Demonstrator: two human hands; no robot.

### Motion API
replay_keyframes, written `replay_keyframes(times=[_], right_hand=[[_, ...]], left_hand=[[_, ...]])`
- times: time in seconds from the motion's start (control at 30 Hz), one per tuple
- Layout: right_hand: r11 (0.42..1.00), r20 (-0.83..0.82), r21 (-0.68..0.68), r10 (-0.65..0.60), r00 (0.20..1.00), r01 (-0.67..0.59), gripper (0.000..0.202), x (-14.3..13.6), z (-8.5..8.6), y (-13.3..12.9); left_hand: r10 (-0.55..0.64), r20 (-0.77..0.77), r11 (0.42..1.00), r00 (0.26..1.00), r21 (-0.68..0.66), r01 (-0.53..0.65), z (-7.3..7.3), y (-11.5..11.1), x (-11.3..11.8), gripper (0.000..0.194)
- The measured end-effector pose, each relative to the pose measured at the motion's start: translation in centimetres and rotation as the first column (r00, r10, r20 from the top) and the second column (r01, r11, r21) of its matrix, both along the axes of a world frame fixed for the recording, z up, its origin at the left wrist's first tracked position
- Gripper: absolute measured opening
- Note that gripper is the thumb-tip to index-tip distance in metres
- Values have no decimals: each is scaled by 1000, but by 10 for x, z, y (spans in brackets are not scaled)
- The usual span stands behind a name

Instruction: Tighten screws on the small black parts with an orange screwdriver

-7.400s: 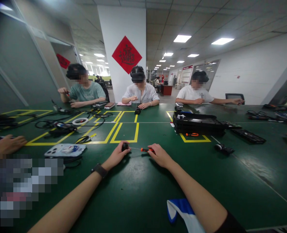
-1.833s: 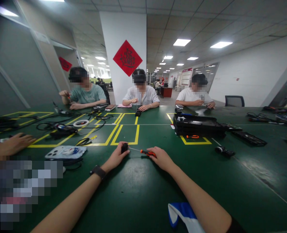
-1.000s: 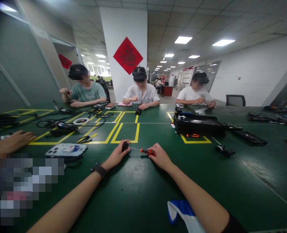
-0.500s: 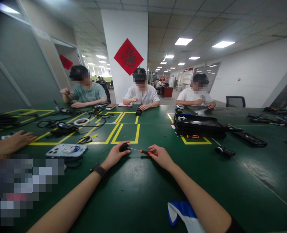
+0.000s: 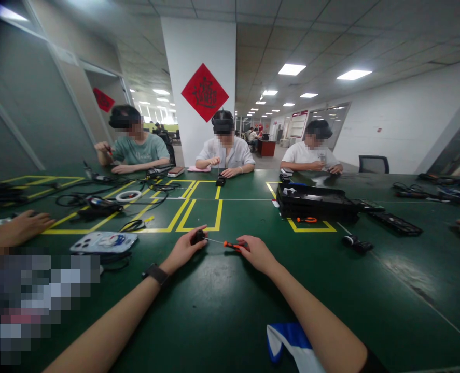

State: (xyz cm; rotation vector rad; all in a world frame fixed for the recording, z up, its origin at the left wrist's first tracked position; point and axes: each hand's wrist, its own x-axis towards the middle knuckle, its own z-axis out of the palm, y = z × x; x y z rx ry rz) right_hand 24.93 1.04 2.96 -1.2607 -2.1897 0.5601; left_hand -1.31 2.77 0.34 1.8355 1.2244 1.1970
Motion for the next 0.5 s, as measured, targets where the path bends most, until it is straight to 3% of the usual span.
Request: replay_keyframes(times=[0.2, 0.5], right_hand=[[997, -4, 74, 13, 1000, -12, 35, -2, -4, -1], [997, 55, 36, 68, 996, -70, 26, -6, 4, -8]], left_hand=[[30, -42, 999, 999, 14, -30, 0, -1, 1, 53], [64, -103, 997, 993, 44, -59, -1, -1, 1, 52]])
